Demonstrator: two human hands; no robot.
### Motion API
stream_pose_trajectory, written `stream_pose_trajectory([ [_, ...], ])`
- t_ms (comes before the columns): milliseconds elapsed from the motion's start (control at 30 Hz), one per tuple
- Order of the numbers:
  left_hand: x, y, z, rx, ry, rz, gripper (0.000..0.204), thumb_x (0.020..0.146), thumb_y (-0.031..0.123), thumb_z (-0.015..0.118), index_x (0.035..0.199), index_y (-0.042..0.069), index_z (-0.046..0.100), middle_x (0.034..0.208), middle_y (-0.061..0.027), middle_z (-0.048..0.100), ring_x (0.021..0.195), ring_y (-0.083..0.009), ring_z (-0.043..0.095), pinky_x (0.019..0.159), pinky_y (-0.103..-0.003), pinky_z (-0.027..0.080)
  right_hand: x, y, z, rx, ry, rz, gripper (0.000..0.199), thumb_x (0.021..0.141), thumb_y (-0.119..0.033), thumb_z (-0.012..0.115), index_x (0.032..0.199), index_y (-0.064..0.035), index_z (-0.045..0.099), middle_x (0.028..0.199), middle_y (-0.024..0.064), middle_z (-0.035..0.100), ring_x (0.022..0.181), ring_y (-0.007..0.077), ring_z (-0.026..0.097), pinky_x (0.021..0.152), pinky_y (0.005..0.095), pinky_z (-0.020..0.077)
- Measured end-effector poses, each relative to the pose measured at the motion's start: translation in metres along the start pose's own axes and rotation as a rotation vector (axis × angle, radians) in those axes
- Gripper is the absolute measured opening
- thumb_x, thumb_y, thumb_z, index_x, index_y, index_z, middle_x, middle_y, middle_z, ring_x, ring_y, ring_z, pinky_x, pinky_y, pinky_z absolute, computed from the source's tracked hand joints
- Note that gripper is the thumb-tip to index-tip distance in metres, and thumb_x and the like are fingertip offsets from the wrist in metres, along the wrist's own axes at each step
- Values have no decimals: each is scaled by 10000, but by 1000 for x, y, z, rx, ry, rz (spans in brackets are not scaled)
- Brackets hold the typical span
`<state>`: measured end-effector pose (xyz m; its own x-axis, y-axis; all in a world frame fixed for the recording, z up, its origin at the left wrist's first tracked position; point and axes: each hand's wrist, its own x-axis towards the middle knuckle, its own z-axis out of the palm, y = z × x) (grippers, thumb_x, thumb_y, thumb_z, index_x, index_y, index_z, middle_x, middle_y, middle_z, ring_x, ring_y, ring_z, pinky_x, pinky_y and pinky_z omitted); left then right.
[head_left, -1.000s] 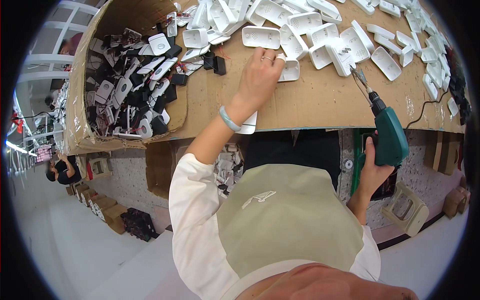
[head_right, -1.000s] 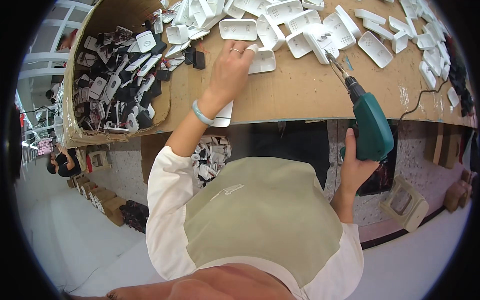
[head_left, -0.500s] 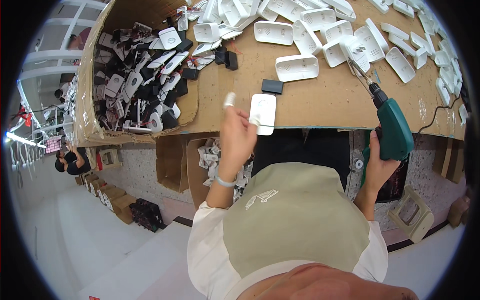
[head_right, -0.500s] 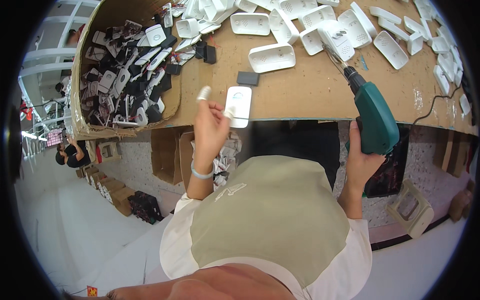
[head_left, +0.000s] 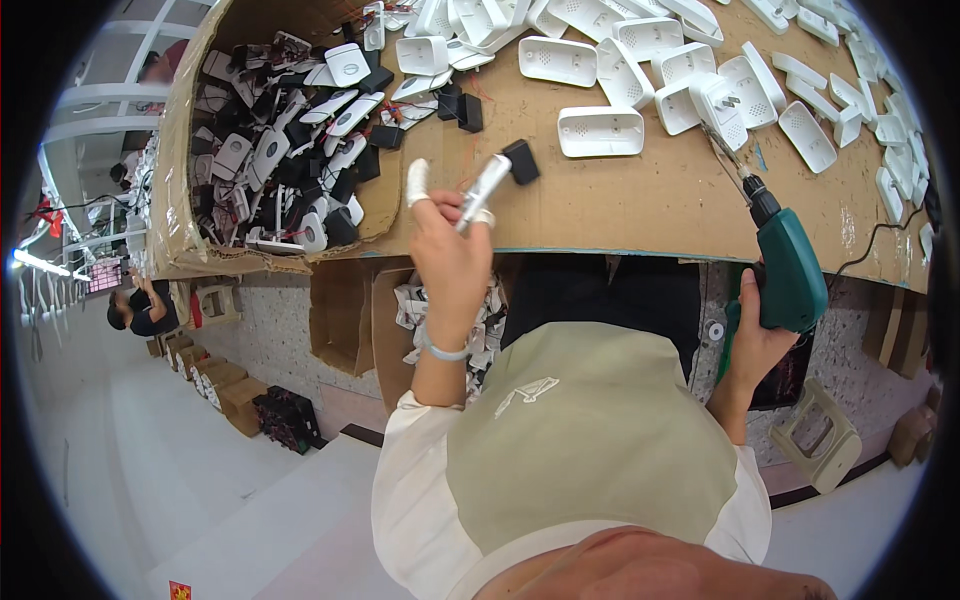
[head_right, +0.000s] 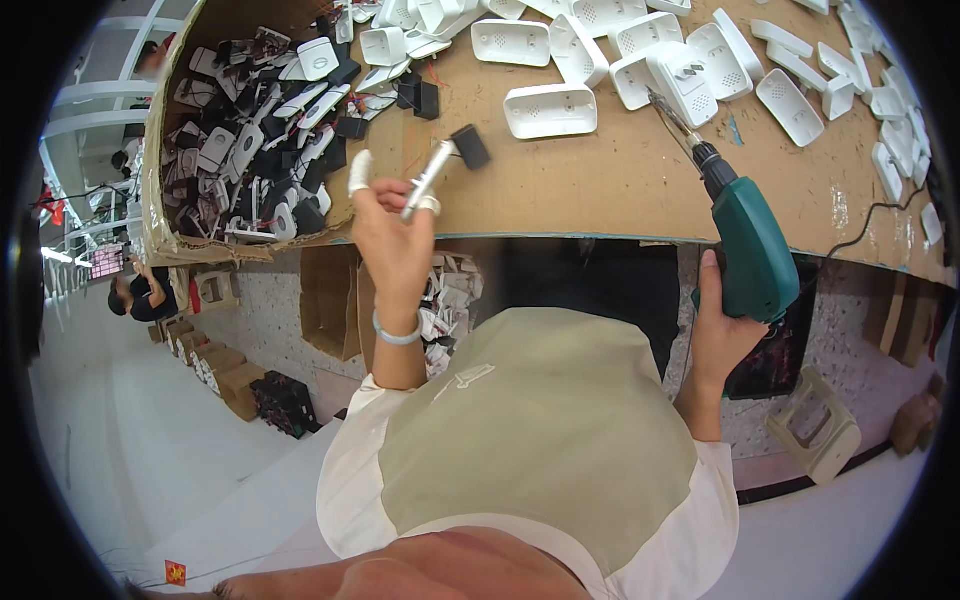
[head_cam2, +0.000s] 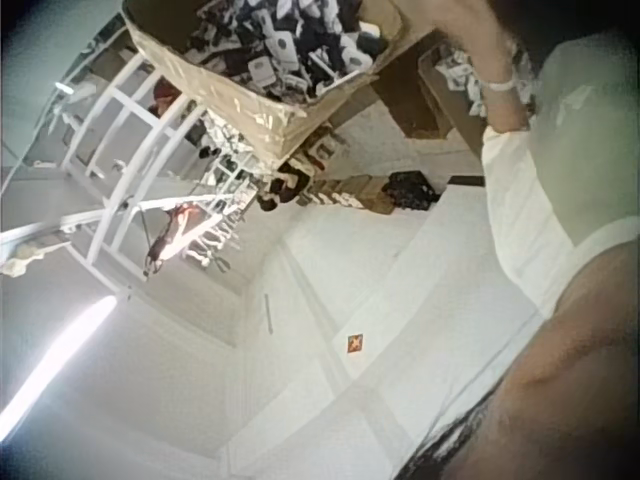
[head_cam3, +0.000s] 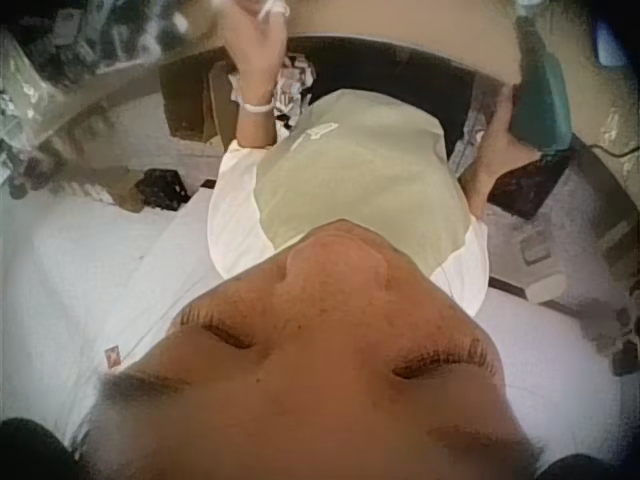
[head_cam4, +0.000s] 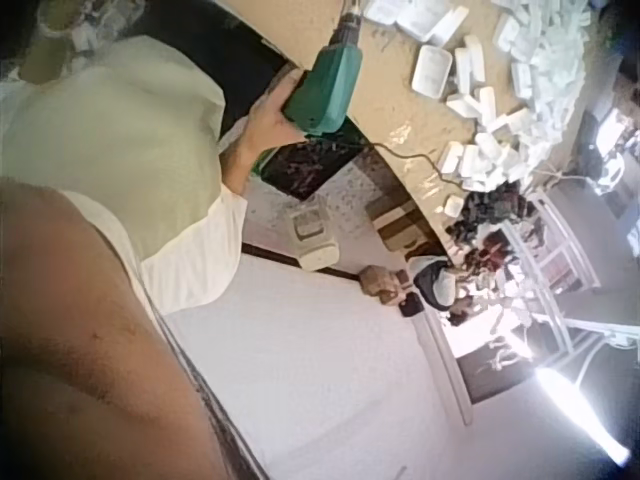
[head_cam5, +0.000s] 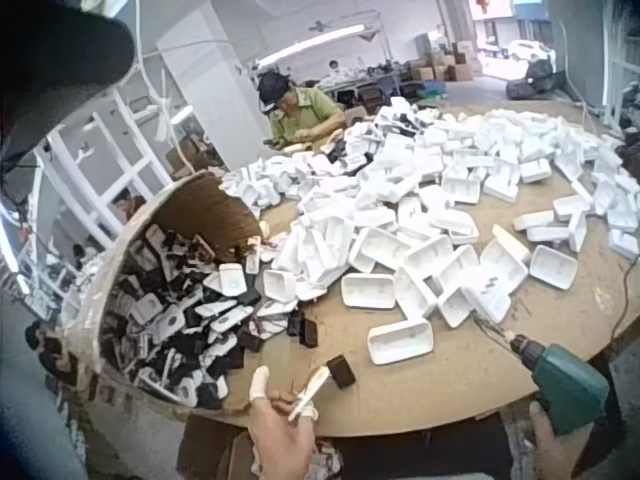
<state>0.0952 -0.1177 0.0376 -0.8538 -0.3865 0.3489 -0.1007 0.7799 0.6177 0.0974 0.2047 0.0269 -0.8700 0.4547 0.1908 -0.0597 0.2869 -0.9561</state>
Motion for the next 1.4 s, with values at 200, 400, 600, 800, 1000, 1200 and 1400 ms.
stream_pose_trajectory([
  [200,-10,-9,12,182,-223,379,422,823,135,790,1181,-23,631,1045,-193,654,926,-394,644,816,-447,529,0,3,2,1,-28,-1,203,864,-38,775,1037,37,699,963,48,713,815,101,637,742,252,518],
  [400,-13,-10,20,135,154,202,755,744,248,883,1309,-83,507,1231,-228,569,1041,-356,588,888,-442,479,-2,6,3,-18,-1,-33,208,862,-43,781,1038,33,698,978,57,717,831,109,646,753,260,524],
  [600,8,-21,19,-12,33,224,306,826,-26,641,1127,-79,635,910,-170,685,867,-376,615,840,-465,483,-5,-1,7,26,-41,16,207,861,-29,780,1037,40,694,969,61,716,853,117,653,775,264,527],
  [800,2,-8,28,-12,-102,261,238,780,-65,629,1016,-42,648,872,-188,640,793,-378,587,728,-457,489,-14,3,9,25,-103,83,215,852,-49,798,1025,36,702,966,52,722,849,113,663,807,268,518],
  [1000,18,36,79,6,-96,377,168,799,33,707,964,16,683,1069,-174,623,1005,-343,548,885,-440,449,-9,14,22,31,-220,-39,172,832,-39,798,960,5,691,868,24,703,774,77,633,708,235,490],
  [1200,36,59,114,161,-38,479,141,728,58,740,782,-41,655,1314,-251,530,1203,-428,373,1031,-521,310,2,16,28,-31,-328,-96,170,852,7,728,1007,16,659,828,76,674,729,98,600,697,246,494],
  [1400,41,55,116,155,-84,426,173,730,75,740,730,-60,633,1370,-251,500,1250,-440,358,1059,-535,300,9,18,37,-75,-367,-132,249,827,20,728,1060,12,641,829,117,669,707,168,631,697,273,512],
])
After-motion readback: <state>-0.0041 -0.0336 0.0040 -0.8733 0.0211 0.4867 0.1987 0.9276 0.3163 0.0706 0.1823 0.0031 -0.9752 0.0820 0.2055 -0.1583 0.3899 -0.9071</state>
